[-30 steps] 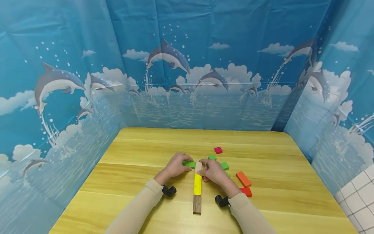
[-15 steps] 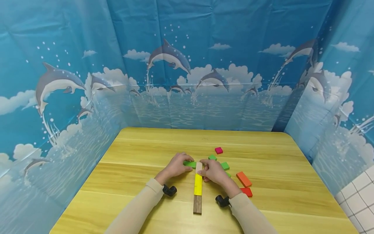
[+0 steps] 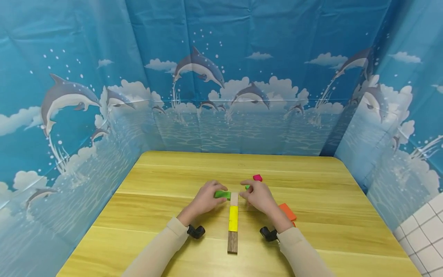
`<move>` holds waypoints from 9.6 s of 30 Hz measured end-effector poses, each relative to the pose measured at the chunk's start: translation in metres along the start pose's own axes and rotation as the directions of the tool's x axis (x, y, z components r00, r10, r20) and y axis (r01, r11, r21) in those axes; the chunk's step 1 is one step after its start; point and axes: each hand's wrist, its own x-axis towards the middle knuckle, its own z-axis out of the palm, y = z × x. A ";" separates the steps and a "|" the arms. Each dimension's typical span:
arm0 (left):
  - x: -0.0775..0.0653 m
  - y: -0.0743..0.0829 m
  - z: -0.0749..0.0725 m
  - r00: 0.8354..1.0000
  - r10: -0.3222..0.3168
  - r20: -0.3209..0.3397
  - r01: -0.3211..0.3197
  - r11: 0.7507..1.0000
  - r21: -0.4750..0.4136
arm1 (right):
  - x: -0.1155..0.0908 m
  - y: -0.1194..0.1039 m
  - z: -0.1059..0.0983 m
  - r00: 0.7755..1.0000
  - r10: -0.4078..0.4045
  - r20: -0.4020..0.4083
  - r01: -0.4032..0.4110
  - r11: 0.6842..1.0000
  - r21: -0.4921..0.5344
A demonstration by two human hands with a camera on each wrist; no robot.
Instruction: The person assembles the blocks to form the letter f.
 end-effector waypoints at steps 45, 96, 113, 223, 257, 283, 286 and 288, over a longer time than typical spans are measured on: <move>-0.045 0.031 0.013 0.964 0.118 0.240 -0.175 0.956 0.235 | -0.046 0.040 -0.013 0.986 0.002 -0.167 -0.062 0.933 -0.354; -0.042 0.032 0.016 0.962 0.114 0.250 -0.179 0.950 0.257 | -0.038 0.035 0.001 0.989 -0.102 -0.111 0.078 0.977 -0.197; -0.039 0.033 0.015 0.962 0.107 0.251 -0.175 0.948 0.265 | -0.012 0.034 0.010 0.990 -0.077 -0.116 0.055 0.983 -0.177; -0.048 0.025 0.018 0.963 0.116 0.244 -0.179 0.951 0.252 | -0.059 0.058 -0.054 0.978 -0.039 -0.205 -0.024 0.954 -0.298; -0.049 0.025 0.019 0.963 0.119 0.241 -0.181 0.949 0.256 | -0.075 0.085 -0.074 0.975 0.208 -0.082 -0.222 0.940 -0.260; -0.048 0.026 0.019 0.963 0.119 0.242 -0.177 0.955 0.236 | -0.073 0.085 -0.070 0.981 0.177 -0.079 -0.191 0.956 -0.223; -0.047 0.027 0.019 0.964 0.118 0.237 -0.175 0.955 0.238 | -0.074 0.084 -0.071 0.984 0.164 -0.071 -0.175 0.965 -0.196; -0.048 0.026 0.019 0.964 0.115 0.241 -0.174 0.954 0.242 | -0.074 0.084 -0.072 0.982 0.179 -0.059 -0.187 0.970 -0.156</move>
